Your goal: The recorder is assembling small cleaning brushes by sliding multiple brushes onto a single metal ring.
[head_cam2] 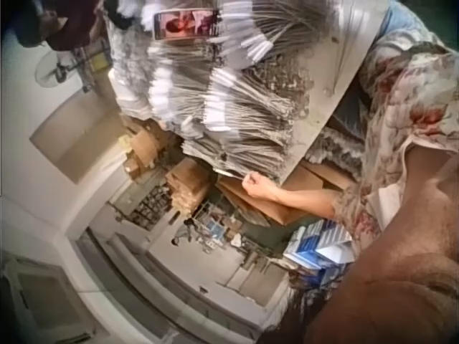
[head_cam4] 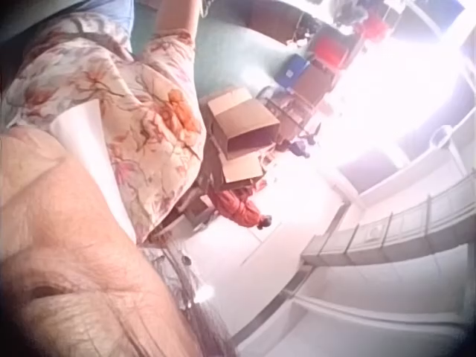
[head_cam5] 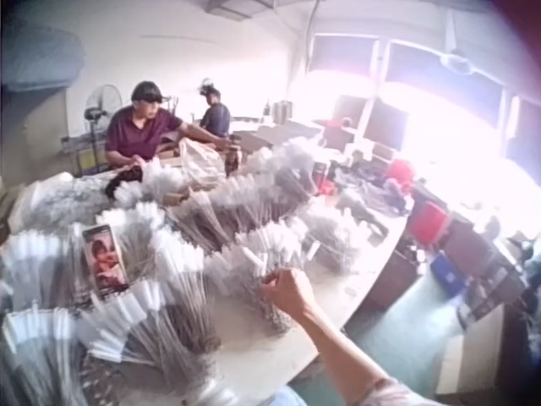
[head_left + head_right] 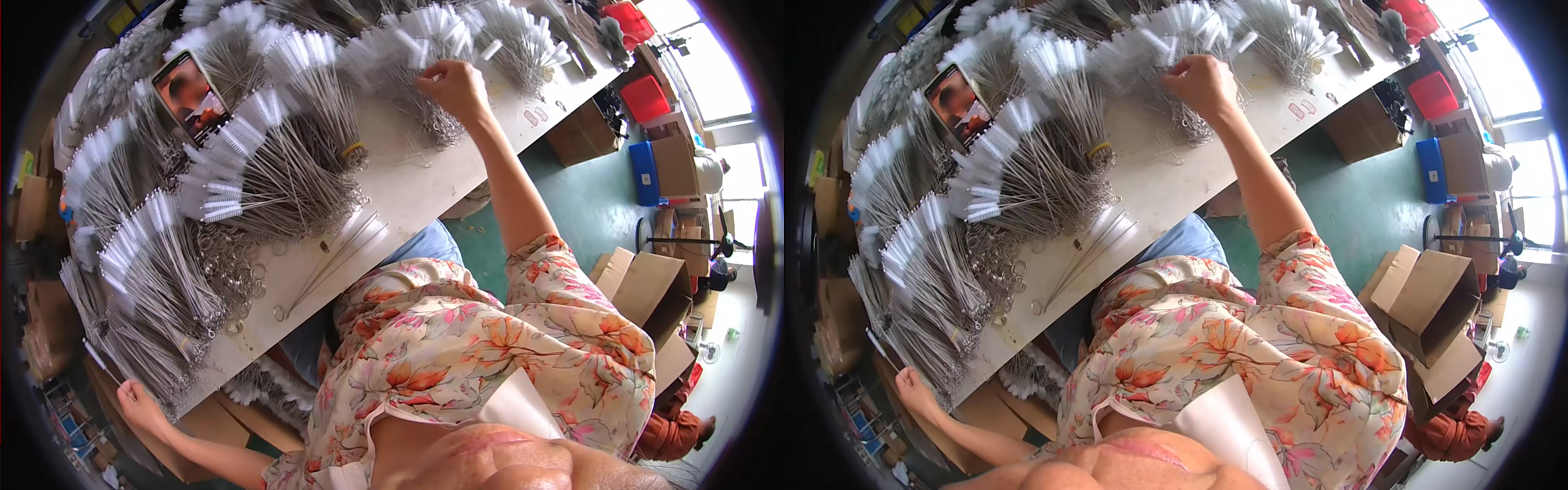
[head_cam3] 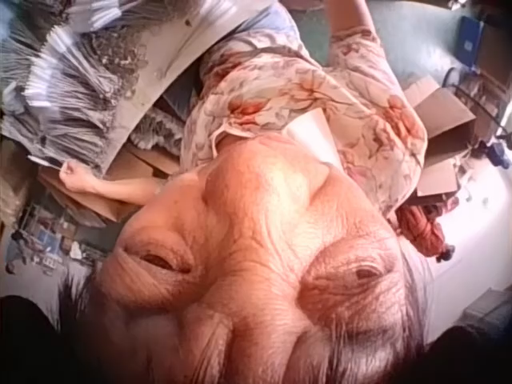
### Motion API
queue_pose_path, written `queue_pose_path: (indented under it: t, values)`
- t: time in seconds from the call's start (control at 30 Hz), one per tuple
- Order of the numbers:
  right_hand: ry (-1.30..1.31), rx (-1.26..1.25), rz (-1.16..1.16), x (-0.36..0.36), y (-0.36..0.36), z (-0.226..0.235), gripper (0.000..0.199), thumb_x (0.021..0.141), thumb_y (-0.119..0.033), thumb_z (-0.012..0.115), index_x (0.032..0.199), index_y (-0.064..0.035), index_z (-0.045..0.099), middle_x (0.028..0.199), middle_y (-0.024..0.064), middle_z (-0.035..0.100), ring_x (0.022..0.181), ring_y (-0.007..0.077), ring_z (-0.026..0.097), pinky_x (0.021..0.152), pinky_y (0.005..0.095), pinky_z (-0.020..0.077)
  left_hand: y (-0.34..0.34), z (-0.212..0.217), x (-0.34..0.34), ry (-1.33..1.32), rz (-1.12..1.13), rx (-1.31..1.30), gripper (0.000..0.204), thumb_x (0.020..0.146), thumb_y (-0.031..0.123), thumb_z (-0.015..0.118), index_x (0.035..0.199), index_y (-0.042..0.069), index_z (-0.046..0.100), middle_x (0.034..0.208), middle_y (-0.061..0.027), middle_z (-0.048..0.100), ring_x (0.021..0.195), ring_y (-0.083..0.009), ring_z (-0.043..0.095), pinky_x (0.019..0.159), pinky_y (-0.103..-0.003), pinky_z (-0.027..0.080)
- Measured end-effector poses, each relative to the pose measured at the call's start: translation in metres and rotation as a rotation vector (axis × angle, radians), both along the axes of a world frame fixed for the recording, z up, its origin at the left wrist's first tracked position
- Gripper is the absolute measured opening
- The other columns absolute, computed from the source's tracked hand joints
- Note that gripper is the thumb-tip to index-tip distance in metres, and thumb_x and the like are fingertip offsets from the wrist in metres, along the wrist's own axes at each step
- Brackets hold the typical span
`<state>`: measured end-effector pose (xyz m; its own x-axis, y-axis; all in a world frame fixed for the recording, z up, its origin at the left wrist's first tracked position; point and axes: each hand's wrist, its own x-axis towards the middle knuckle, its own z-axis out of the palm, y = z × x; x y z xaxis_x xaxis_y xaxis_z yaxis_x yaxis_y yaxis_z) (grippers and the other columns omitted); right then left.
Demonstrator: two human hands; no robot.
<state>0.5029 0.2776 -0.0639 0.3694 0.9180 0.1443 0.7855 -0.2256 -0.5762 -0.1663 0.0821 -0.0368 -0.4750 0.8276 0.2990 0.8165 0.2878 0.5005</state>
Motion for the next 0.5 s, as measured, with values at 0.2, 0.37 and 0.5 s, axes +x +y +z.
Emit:
queue_pose_path:
  t: [0.2, 0.37, 0.5]
  values:
    - [0.528, 0.196, -0.007, 0.007, 0.011, -0.006, 0.014, 0.073, -0.02, 0.071, 0.082, -0.0091, 0.07, 0.069, 0.0016, 0.065, 0.047, 0.0049, 0.049, 0.043, 0.0197, 0.0404, 0.014, 0.011, 0.046, -0.17, -0.022, 0.134, 0.022, 0.088, 0.01, 0.052, 0.104, -0.005, 0.055, 0.088, -0.0051, 0.058, 0.078, -0.012, 0.054, 0.074, -0.024, 0.044]
    - [0.651, 0.536, -0.115, 0.062, 0.021, 0.055, 0.014, 0.078, -0.02, 0.065, 0.086, -0.0086, 0.069, 0.058, -0.0019, 0.054, 0.042, 0.0038, 0.039, 0.038, 0.0184, 0.0344, 0.021, 0.038, 0.085, -0.227, 0.093, 0.105, 0.03, 0.09, 0.017, 0.051, 0.115, 0.0, 0.055, 0.084, -0.0024, 0.054, 0.068, -0.0044, 0.045, 0.06, -0.019, 0.039]
    - [0.826, 0.628, -0.158, 0.225, 0.049, 0.052, 0.027, 0.082, -0.032, 0.056, 0.096, -0.0087, 0.054, 0.086, 0.0111, 0.06, 0.064, 0.0161, 0.057, 0.051, 0.0354, 0.052, 0.017, 0.019, 0.069, -0.398, -0.041, 0.314, 0.029, 0.091, 0.02, 0.051, 0.116, 0.007, 0.056, 0.081, 0.0035, 0.05, 0.059, -0.0009, 0.035, 0.047, -0.016, 0.026]
